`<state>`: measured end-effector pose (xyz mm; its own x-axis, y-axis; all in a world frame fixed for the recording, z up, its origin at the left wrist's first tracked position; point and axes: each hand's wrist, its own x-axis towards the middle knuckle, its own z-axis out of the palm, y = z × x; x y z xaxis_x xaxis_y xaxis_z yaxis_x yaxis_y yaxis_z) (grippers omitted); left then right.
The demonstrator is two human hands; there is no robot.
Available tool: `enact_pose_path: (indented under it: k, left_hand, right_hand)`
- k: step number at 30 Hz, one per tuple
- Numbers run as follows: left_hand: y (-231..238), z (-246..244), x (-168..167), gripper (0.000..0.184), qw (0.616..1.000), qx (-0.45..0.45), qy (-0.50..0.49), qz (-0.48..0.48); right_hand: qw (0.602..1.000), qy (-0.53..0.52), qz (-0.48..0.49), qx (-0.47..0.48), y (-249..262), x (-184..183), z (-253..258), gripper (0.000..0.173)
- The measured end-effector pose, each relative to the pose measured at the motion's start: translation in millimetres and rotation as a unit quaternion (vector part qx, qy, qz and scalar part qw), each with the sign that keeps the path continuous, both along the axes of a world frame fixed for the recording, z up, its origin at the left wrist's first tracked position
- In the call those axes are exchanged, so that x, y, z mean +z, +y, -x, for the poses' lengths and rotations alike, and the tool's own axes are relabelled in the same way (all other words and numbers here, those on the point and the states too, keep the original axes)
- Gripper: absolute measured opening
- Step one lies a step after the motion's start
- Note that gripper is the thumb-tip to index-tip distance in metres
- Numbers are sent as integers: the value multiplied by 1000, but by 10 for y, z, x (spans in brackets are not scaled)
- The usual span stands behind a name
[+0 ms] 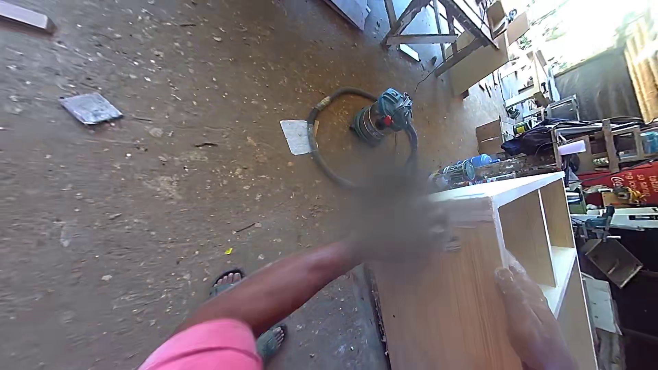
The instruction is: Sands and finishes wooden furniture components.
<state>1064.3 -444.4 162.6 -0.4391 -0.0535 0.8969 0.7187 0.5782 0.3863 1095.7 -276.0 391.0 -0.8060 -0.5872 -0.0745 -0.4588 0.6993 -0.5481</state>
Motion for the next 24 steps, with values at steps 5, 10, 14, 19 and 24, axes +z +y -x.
enact_pose_path:
  k: [5,10,14,19,24]
  left_hand:
    - [35,91,177,52,999,-25,36,-11]
    - [-9,35,264,48,999,-10,34,-9]
    - [293,-99,370,60,997,-20,-10,-80]
    - [388,-193,37,59,995,10,-12,-96]
    - [401,-184,376,64,993,-4,-20,-117]
  right_hand:
    - [1000,-16,20,-6,19,-1,-10,63]
    - [1000,-9,13,2,32,4,-14,62]
    - [999,-24,28,-12,26,-2,-40,58]
    - [999,-22,24,-10,13,6,-16,62]
    - [999,-24,30,-1,37,-12,-10,60]
